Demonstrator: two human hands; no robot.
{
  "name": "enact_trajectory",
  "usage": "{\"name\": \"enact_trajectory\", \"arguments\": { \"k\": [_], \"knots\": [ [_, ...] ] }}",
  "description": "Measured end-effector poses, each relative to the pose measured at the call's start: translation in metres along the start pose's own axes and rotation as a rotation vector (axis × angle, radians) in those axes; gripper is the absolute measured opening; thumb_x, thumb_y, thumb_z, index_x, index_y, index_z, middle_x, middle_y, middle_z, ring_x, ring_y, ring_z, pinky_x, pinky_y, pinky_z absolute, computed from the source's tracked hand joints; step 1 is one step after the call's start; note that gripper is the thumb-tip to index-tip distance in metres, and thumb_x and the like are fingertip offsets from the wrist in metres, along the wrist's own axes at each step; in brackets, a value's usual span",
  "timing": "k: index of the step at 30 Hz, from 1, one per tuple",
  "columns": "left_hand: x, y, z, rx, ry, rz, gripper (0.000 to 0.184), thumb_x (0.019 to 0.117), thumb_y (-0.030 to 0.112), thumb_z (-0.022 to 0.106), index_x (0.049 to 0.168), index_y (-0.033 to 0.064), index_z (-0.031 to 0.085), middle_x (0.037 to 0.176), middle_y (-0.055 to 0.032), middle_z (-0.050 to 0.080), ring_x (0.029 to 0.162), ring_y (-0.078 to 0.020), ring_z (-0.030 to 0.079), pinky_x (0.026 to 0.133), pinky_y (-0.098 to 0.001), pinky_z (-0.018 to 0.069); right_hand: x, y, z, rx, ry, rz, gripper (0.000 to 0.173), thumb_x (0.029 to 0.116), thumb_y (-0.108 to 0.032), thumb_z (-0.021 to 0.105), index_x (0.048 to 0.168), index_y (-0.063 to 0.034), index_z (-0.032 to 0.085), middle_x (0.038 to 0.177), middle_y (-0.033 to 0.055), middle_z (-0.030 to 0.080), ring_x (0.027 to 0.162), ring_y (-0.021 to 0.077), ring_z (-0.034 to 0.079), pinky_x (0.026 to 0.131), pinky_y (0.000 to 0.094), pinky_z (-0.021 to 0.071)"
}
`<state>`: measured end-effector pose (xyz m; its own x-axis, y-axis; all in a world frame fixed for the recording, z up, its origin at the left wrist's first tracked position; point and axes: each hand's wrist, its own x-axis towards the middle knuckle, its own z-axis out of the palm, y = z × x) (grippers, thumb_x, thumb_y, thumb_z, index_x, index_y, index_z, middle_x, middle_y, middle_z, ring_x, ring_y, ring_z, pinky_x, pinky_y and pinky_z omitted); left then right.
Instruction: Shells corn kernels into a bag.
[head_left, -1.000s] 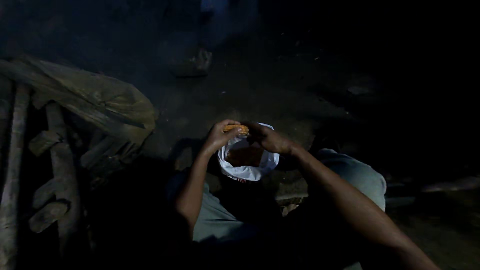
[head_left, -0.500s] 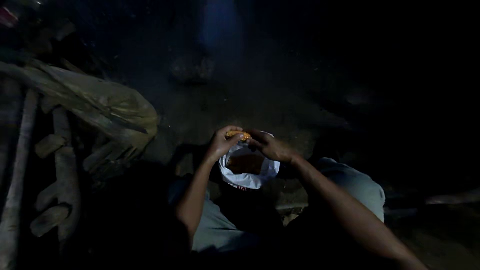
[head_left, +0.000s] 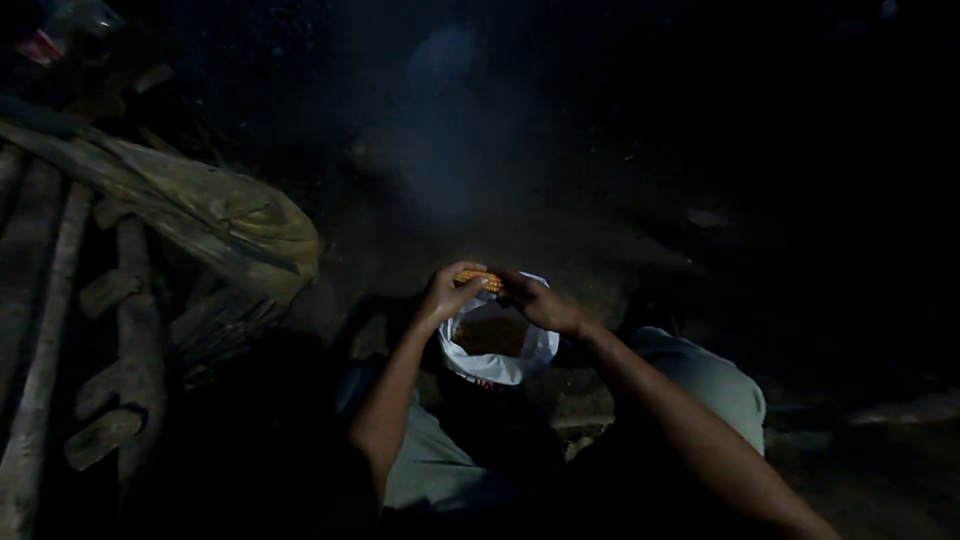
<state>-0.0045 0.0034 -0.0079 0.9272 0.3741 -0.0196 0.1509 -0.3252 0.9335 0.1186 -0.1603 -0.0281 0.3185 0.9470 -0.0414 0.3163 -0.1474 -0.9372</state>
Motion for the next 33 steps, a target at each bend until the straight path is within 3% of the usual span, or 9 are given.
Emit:
{"name": "enact_trajectory", "arguments": {
  "k": [3,5,7,9,11,17,25,28,33],
  "knots": [
    [0.001,0.000,0.000,0.012,0.000,-0.012,0.028,0.0999,0.010,0.064,0.124,-0.0042,0.064,0.111,-0.0170,0.069,0.089,-0.0151,0.067,0.083,-0.0319,0.0569,-0.001,-0.003,-0.001,0.001,-0.004,-0.013,0.048,0.1040,-0.003,0.053,0.151,-0.0009,0.042,0.133,0.0199,0.061,0.115,0.0202,0.064,0.101,0.0376,0.0508],
    [-0.001,0.004,0.001,0.003,0.000,-0.023,0.029,0.0999,0.009,0.064,0.125,-0.0051,0.064,0.112,-0.0170,0.068,0.089,-0.0137,0.066,0.083,-0.0299,0.0563,-0.005,-0.009,0.000,-0.010,0.011,-0.013,0.050,0.1024,-0.001,0.055,0.151,0.0001,0.043,0.130,0.0194,0.062,0.111,0.0170,0.064,0.099,0.0340,0.0512],
    [-0.001,0.006,0.001,0.010,-0.003,-0.025,0.030,0.1002,0.010,0.064,0.126,-0.0052,0.063,0.115,-0.0188,0.068,0.094,-0.0164,0.068,0.086,-0.0324,0.0572,-0.007,-0.017,-0.001,-0.038,0.022,0.019,0.051,0.1023,-0.001,0.056,0.151,0.0001,0.042,0.129,0.0209,0.063,0.108,0.0197,0.065,0.097,0.0357,0.0516],
    [-0.002,0.010,0.000,0.018,0.001,-0.040,0.030,0.1008,0.011,0.063,0.127,-0.0040,0.063,0.116,-0.0184,0.068,0.095,-0.0167,0.068,0.087,-0.0328,0.0568,-0.005,-0.014,-0.002,-0.032,0.016,0.028,0.051,0.1031,-0.004,0.056,0.152,-0.0006,0.042,0.133,0.0216,0.061,0.112,0.0220,0.064,0.099,0.0377,0.0511],
    [-0.001,0.010,-0.001,0.008,-0.003,-0.065,0.030,0.1013,0.012,0.063,0.127,-0.0028,0.063,0.117,-0.0178,0.068,0.097,-0.0169,0.068,0.088,-0.0327,0.0573,-0.002,-0.009,-0.003,0.001,0.009,0.010,0.048,0.1044,-0.006,0.054,0.151,-0.0016,0.043,0.136,0.0189,0.059,0.114,0.0178,0.063,0.100,0.0339,0.0512],
    [0.000,0.006,0.002,0.026,0.029,0.048,0.026,0.0985,0.009,0.066,0.121,-0.0048,0.066,0.108,-0.0150,0.070,0.088,-0.0111,0.068,0.082,-0.0277,0.0572,0.001,-0.003,0.001,0.013,0.059,-0.046,0.040,0.1067,-0.011,0.051,0.145,0.0013,0.048,0.119,0.0159,0.065,0.096,0.0134,0.064,0.088,0.0317,0.0536],
    [-0.001,0.005,0.003,0.019,0.043,0.038,0.027,0.0981,0.009,0.067,0.122,-0.0041,0.066,0.113,-0.0167,0.069,0.094,-0.0151,0.068,0.086,-0.0311,0.0567,0.001,-0.003,0.002,-0.015,0.065,-0.033,0.040,0.1075,-0.006,0.046,0.147,0.0017,0.047,0.133,0.0198,0.060,0.111,0.0199,0.064,0.098,0.0360,0.0518],
    [-0.001,0.005,0.002,0.020,0.038,0.047,0.027,0.0982,0.009,0.067,0.122,-0.0038,0.066,0.113,-0.0168,0.069,0.093,-0.0150,0.068,0.086,-0.0314,0.0569,0.000,-0.004,0.002,0.006,0.076,-0.044,0.041,0.1061,-0.004,0.049,0.147,0.0010,0.047,0.132,0.0180,0.061,0.111,0.0154,0.063,0.097,0.0313,0.0514],
    [0.001,0.004,0.003,0.010,0.043,0.048,0.028,0.0982,0.009,0.067,0.123,-0.0037,0.066,0.113,-0.0165,0.069,0.093,-0.0151,0.068,0.086,-0.0310,0.0571,0.000,-0.005,0.001,0.017,0.096,-0.069,0.044,0.1040,-0.008,0.055,0.146,0.0009,0.048,0.133,0.0182,0.060,0.112,0.0151,0.063,0.099,0.0310,0.0510]
  ]
}}
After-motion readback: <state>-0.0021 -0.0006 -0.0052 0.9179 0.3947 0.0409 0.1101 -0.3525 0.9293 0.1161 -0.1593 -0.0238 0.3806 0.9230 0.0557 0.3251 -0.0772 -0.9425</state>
